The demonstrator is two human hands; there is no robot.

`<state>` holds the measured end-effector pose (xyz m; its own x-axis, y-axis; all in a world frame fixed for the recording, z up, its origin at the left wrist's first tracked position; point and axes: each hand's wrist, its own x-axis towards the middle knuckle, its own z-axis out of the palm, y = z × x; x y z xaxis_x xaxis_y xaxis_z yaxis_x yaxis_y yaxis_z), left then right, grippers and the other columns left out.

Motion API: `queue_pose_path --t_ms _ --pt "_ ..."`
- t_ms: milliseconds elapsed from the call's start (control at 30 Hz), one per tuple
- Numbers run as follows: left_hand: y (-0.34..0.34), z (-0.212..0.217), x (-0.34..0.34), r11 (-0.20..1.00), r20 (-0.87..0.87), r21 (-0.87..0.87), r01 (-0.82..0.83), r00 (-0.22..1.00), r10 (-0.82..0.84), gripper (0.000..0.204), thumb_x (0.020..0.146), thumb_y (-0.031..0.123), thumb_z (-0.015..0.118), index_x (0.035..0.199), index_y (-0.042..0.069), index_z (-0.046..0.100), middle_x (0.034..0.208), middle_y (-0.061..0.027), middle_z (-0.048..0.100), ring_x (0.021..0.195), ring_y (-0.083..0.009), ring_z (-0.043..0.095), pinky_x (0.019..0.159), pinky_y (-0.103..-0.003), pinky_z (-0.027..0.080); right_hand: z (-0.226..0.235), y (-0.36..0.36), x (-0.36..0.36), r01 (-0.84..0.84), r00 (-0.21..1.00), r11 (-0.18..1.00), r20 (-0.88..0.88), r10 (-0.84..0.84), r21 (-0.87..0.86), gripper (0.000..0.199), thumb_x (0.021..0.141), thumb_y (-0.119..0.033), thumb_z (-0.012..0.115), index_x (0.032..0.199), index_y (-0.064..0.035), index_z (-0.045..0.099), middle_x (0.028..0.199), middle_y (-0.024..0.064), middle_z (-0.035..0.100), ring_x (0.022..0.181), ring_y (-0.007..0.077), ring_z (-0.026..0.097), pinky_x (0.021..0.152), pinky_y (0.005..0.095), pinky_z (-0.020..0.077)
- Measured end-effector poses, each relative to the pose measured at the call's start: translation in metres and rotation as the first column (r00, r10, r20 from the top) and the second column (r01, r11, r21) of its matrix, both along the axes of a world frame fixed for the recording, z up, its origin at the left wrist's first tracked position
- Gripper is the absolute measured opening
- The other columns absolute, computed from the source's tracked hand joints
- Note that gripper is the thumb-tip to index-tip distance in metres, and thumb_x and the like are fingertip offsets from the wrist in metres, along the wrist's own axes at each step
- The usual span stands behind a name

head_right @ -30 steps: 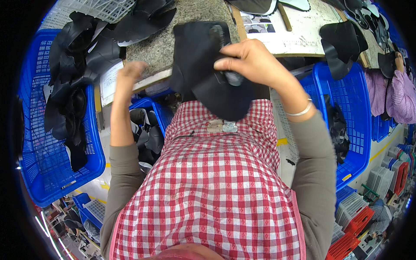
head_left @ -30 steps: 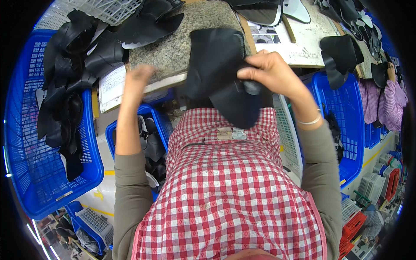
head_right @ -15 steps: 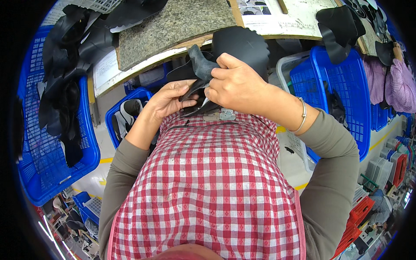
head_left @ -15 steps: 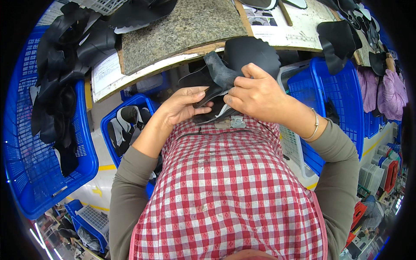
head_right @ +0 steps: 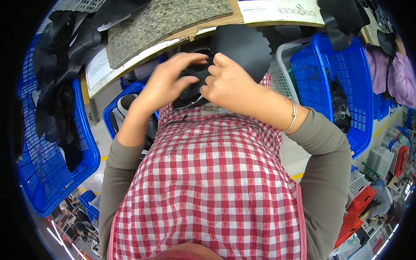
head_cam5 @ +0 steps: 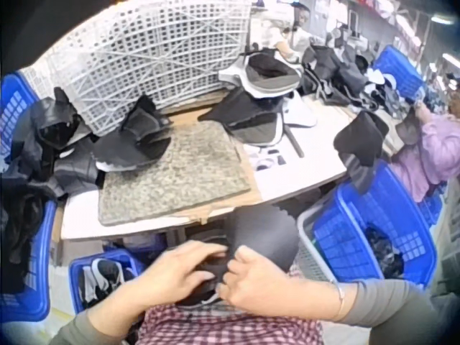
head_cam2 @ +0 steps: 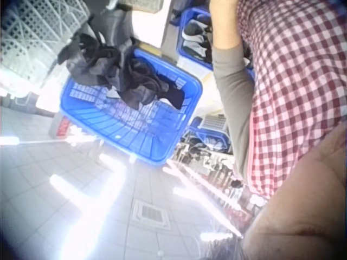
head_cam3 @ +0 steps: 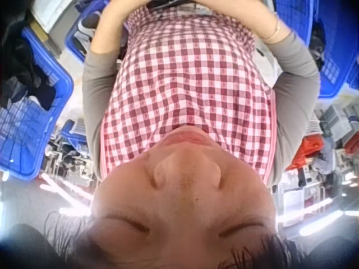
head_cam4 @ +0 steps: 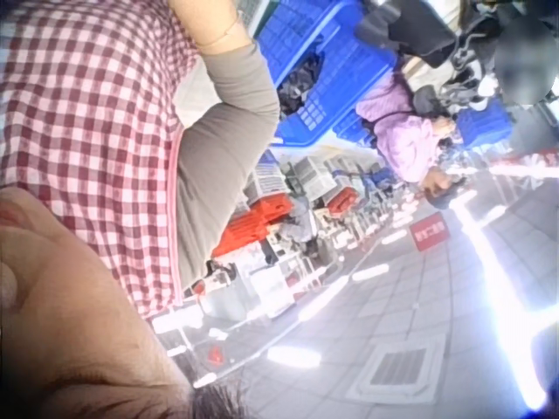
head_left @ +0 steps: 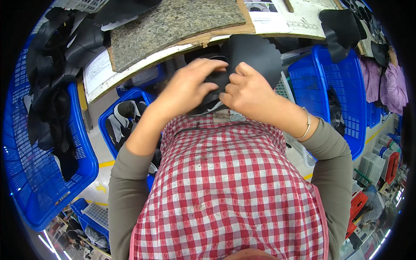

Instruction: The person repeatedly picks up black shoe parts from a table, aligns edges, and presses them together by hand. The person handles multiple similar parts one at a time, turning them over and smoothing edges before placing them back on the table.

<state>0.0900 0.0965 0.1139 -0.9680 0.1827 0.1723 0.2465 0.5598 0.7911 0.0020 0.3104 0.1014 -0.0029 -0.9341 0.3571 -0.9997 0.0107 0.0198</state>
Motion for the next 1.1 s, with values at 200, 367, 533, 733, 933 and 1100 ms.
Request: queue_pose_path --t_ms 200,367,533,733,933,1100 --pt "0.008 -0.057 -0.008 0.924 0.576 0.286 -0.254 0.816 0.046 0.015 0.089 -0.003 0.076 0.103 -0.003 0.070 0.092 -0.0030 0.075 0.083 -0.0133 0.071 0.076 -0.028 0.054 -0.023 0.011 0.006 0.326 0.855 0.944 0.441 -0.272 -0.049 0.020 0.070 -0.023 0.085 0.078 -0.0107 0.072 0.064 -0.0004 0.061 0.064 0.0194 0.059 0.075 0.0355 0.0437" --pt "-0.003 -0.065 -0.007 0.788 0.661 0.535 -0.304 0.731 -0.167 0.018 0.093 0.000 0.076 0.110 -0.004 0.073 0.098 -0.0021 0.074 0.086 -0.0067 0.067 0.081 -0.023 0.054 -0.053 0.021 -0.001 0.425 -0.056 0.852 0.949 -0.312 0.305 0.027 0.087 -0.023 0.088 0.096 -0.0046 0.069 0.074 0.0053 0.073 0.067 0.0076 0.065 0.059 0.0277 0.0480" --pt "-0.001 -0.055 -0.019 0.862 0.664 0.448 -0.239 0.735 -0.141 0.018 0.093 -0.001 0.074 0.111 -0.004 0.074 0.100 -0.0036 0.075 0.091 -0.0071 0.068 0.084 -0.024 0.056 -0.062 0.025 0.000 0.348 -0.334 0.892 0.927 -0.171 0.289 0.026 0.090 -0.018 0.087 0.084 -0.0052 0.064 0.073 -0.0011 0.069 0.069 0.0023 0.058 0.064 0.0216 0.0469" --pt "0.006 -0.050 -0.020 0.869 0.660 0.424 -0.256 0.745 -0.102 0.021 0.092 -0.005 0.071 0.113 -0.005 0.074 0.101 -0.0045 0.076 0.093 -0.0082 0.069 0.086 -0.025 0.056 -0.060 0.025 0.002 0.369 -0.340 0.892 0.931 -0.132 0.262 0.028 0.090 -0.016 0.085 0.080 -0.0055 0.062 0.073 -0.0002 0.070 0.069 0.0030 0.059 0.062 0.0231 0.0480" --pt "0.005 -0.047 -0.020 0.867 0.658 0.429 -0.252 0.745 -0.109 0.022 0.091 -0.007 0.071 0.113 -0.006 0.075 0.102 -0.0063 0.077 0.093 -0.0096 0.071 0.086 -0.026 0.057 -0.067 0.023 0.008 0.441 -0.230 0.842 0.946 -0.228 0.310 0.027 0.089 -0.018 0.087 0.081 -0.0043 0.065 0.075 0.0026 0.072 0.069 0.0045 0.061 0.061 0.0244 0.0494" --pt "0.003 -0.047 -0.023 0.884 0.655 0.410 -0.224 0.747 -0.115 0.021 0.091 -0.006 0.073 0.111 -0.006 0.077 0.099 -0.0073 0.077 0.091 -0.0110 0.072 0.084 -0.026 0.059 -0.068 0.022 0.009 0.452 -0.266 0.834 0.940 -0.211 0.316 0.029 0.089 -0.021 0.088 0.081 -0.0038 0.066 0.076 0.0040 0.073 0.070 0.0050 0.062 0.062 0.0252 0.0509"
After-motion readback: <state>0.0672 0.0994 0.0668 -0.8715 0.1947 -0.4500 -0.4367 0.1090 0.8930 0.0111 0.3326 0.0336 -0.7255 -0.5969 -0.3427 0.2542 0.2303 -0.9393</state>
